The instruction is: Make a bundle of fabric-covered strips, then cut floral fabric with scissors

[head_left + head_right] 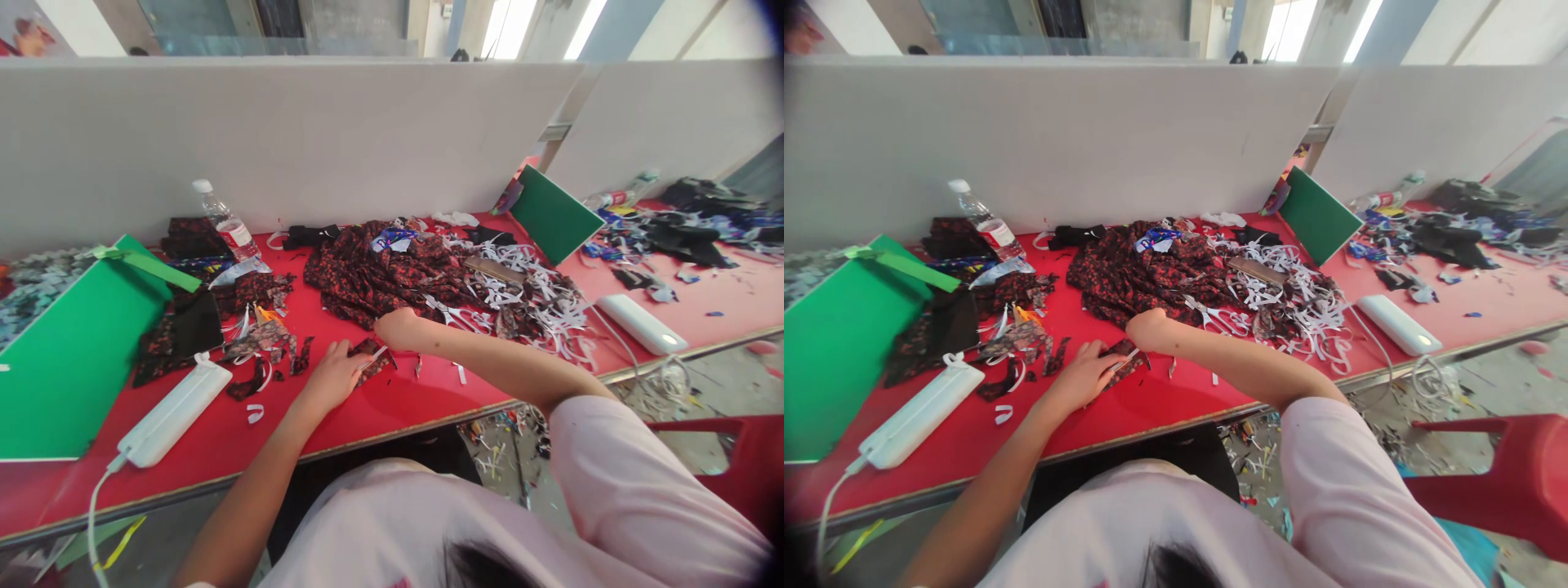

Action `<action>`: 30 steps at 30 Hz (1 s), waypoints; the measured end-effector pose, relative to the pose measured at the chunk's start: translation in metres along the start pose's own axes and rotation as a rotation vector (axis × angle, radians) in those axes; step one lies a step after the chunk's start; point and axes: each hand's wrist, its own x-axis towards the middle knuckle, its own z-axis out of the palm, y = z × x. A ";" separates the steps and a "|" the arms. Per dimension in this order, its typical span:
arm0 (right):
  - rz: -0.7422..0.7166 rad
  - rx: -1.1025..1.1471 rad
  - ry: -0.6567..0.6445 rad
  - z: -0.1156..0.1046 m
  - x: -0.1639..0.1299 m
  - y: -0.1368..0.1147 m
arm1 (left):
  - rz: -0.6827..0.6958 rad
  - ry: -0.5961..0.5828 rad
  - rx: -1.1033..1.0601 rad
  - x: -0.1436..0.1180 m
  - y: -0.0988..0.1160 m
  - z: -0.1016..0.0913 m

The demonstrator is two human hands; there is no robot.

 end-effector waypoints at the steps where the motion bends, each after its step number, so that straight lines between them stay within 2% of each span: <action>1: 0.005 0.002 0.024 0.002 -0.002 0.000 | 0.006 -0.007 0.003 0.000 0.000 -0.001; 13: 0.029 0.021 0.245 0.028 -0.008 0.006 | 0.125 -0.104 0.008 0.015 -0.012 -0.015; 23: -0.005 0.005 0.342 0.037 -0.014 0.010 | 0.147 -0.008 0.051 0.017 -0.006 -0.007; 30: -0.032 0.000 0.371 0.039 -0.013 0.014 | 0.180 0.001 0.064 0.019 -0.010 0.001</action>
